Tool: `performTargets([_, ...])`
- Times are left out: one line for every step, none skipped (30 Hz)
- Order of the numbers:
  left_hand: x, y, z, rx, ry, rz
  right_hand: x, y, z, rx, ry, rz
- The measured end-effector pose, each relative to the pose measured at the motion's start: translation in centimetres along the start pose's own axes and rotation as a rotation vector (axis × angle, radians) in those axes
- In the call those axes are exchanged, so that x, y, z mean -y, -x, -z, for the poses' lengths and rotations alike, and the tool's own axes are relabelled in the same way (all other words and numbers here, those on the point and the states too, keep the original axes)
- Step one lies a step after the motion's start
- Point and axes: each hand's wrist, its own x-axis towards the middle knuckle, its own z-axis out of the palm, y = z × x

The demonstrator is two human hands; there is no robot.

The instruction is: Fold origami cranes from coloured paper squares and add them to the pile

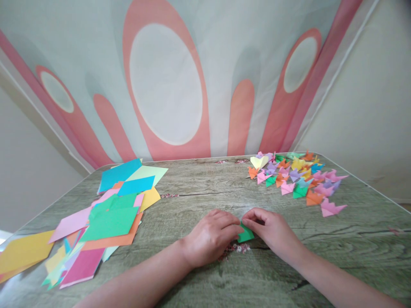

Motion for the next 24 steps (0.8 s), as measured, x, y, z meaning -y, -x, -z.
performTargets([0.0, 0.0, 0.0, 0.012, 0.002, -0.001, -0.1, 0.0, 0.0, -0.004, 0.012, 0.006])
performTargets([0.0, 0.0, -0.1, 0.026, 0.003, -0.002, -0.2, 0.0, -0.1, -0.009, 0.029, 0.015])
performTargets([0.1, 0.0, -0.2, 0.04, 0.001, -0.001, -0.3, 0.0, -0.2, -0.015, 0.051, 0.026])
performTargets([0.1, 0.0, -0.3, 0.052, 0.0, -0.001, -0.5, -0.1, -0.2, -0.023, 0.075, 0.04])
performTargets([0.2, 0.0, -0.5, 0.063, -0.001, -0.003, -0.7, -0.1, -0.3, -0.033, 0.102, 0.057])
performTargets([0.4, 0.1, -0.7, 0.073, -0.002, -0.005, -0.9, -0.2, -0.4, -0.044, 0.131, 0.074])
performTargets([0.5, 0.1, -0.8, 0.082, -0.002, -0.008, -1.1, -0.2, -0.5, -0.054, 0.159, 0.091])
performTargets([0.6, 0.1, -1.0, 0.088, -0.003, -0.01, -1.4, -0.3, -0.6, -0.064, 0.183, 0.109])
performTargets([0.7, 0.2, -1.2, 0.092, -0.006, -0.012, -1.6, -0.3, -0.7, -0.071, 0.204, 0.129])
performTargets([0.7, 0.2, -1.3, 0.095, -0.009, -0.013, -1.8, -0.3, -0.7, -0.08, 0.223, 0.155])
performTargets([0.7, 0.2, -1.4, 0.096, -0.014, -0.012, -1.9, -0.3, -0.7, -0.091, 0.24, 0.186])
performTargets([0.6, 0.2, -1.4, 0.098, -0.019, -0.01, -2.0, -0.3, -0.7, -0.105, 0.254, 0.22])
performTargets([0.5, 0.1, -1.4, 0.103, -0.025, -0.008, -2.0, -0.3, -0.6, -0.12, 0.266, 0.255])
performTargets([0.4, 0.1, -1.4, 0.113, -0.032, -0.004, -1.8, -0.2, -0.5, -0.134, 0.279, 0.286])
performTargets([0.3, 0.1, -1.3, 0.124, -0.04, 0.001, -1.6, -0.1, -0.2, -0.143, 0.292, 0.31])
performTargets([0.2, 0.0, -1.3, 0.135, -0.05, 0.007, -1.2, 0.0, 0.0, -0.151, 0.306, 0.327])
performTargets([0.1, 0.0, -1.2, 0.145, -0.061, 0.014, -0.7, 0.2, 0.4, -0.145, 0.33, 0.337])
performTargets([0.0, 0.0, -1.2, 0.151, -0.071, 0.019, -0.2, 0.4, 0.7, -0.132, 0.359, 0.348])
performTargets([0.0, 0.0, -1.2, 0.155, -0.079, 0.024, 0.4, 0.6, 1.0, -0.127, 0.389, 0.355])
performTargets([-0.1, 0.0, -1.2, 0.155, -0.086, 0.025, 1.1, 0.8, 1.3, -0.096, 0.421, 0.364])
performTargets([-0.1, -0.1, -1.3, 0.154, -0.09, 0.024, 1.7, 1.0, 1.5, -0.061, 0.453, 0.37])
performTargets([-0.1, -0.1, -1.3, 0.152, -0.093, 0.019, 2.2, 1.2, 1.7, -0.022, 0.484, 0.373])
performTargets([0.0, -0.1, -1.3, 0.145, -0.095, 0.012, 2.5, 1.5, 1.7, 0.019, 0.518, 0.377])
performTargets([0.0, -0.1, -1.4, 0.135, -0.1, 0.003, 2.7, 1.8, 1.6, 0.055, 0.555, 0.381])
